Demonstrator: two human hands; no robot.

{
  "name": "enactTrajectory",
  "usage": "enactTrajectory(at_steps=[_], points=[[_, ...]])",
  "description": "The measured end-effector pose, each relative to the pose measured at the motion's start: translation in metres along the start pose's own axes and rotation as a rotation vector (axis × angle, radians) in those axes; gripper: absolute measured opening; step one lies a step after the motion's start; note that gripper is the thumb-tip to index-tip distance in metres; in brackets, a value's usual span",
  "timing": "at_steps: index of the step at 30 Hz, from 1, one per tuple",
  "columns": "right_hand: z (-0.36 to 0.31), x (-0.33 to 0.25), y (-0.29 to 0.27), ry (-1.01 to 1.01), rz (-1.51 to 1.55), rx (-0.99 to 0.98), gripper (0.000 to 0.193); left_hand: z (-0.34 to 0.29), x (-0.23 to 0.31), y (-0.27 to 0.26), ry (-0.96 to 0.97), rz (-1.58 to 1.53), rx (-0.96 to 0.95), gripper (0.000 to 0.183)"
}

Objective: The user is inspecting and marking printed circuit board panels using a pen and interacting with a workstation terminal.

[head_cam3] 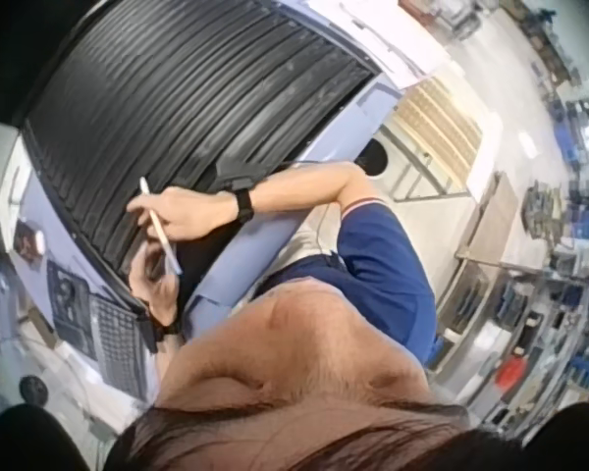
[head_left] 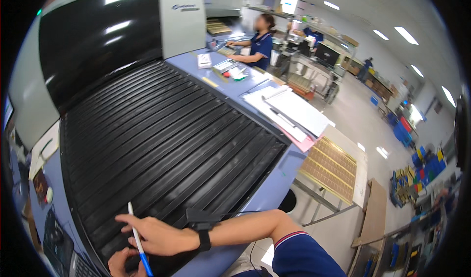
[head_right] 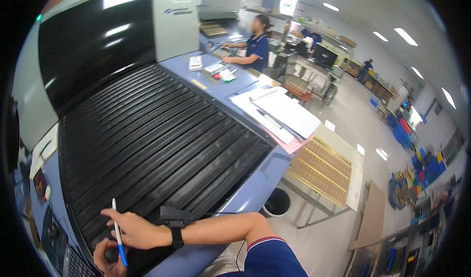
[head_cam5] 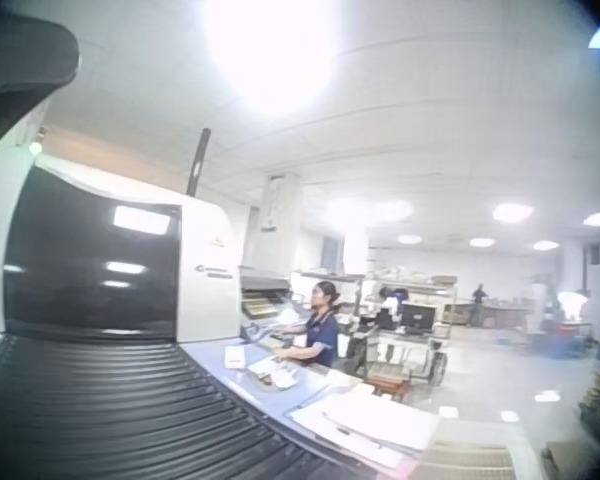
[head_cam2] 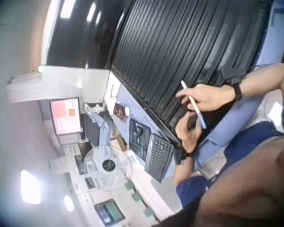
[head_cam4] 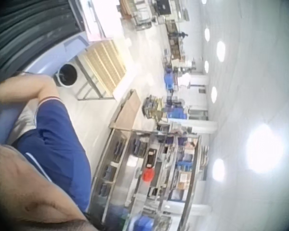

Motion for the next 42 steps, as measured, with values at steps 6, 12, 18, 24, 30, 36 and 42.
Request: enactTrajectory(at_steps=[6,12,18,24,30,36,42], points=[[-0.008,-0.004,0.027,-0.066,-0.1,-0.216,0.063,0.007,0.037,-0.009,0.416,0.235,0.013,0.039],[-0.017,-0.049,0.037,-0.553,-0.344,-0.209,0.048,-0.005,0.044,-0.028,0.47,0.237,0.234,0.029],[-0.037,-0.054,0.059,-0.511,-0.399,0.058,0.037,-0.029,0.053,-0.02,0.383,0.17,0.214,0.024],[-0.025,-0.033,0.079,-0.349,-0.347,-0.17,0.03,-0.044,0.03,-0.028,0.066,0.157,0.18,0.017],[-0.033,-0.051,0.062,-0.246,-0.497,-0.135,0.026,-0.04,0.032,-0.016,0.05,0.023,0.142,0.018],[-0.036,-0.045,0.046,-0.196,-0.406,-0.207,0.027,-0.042,0.034,-0.007,-0.017,0.027,0.158,0.019],[-0.043,-0.056,0.038,-0.346,-0.456,-0.265,0.03,-0.043,0.04,0.0,-0.07,-0.015,0.159,0.021]])
Point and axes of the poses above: each hand's wrist, its own z-axis towards the middle knuckle, its own y-axis out of the palm, x = y × z, the point moved 8 cm from there along z, towards the middle knuckle, and after that the axes turned 1 degree about y, right-handed, at the moved point
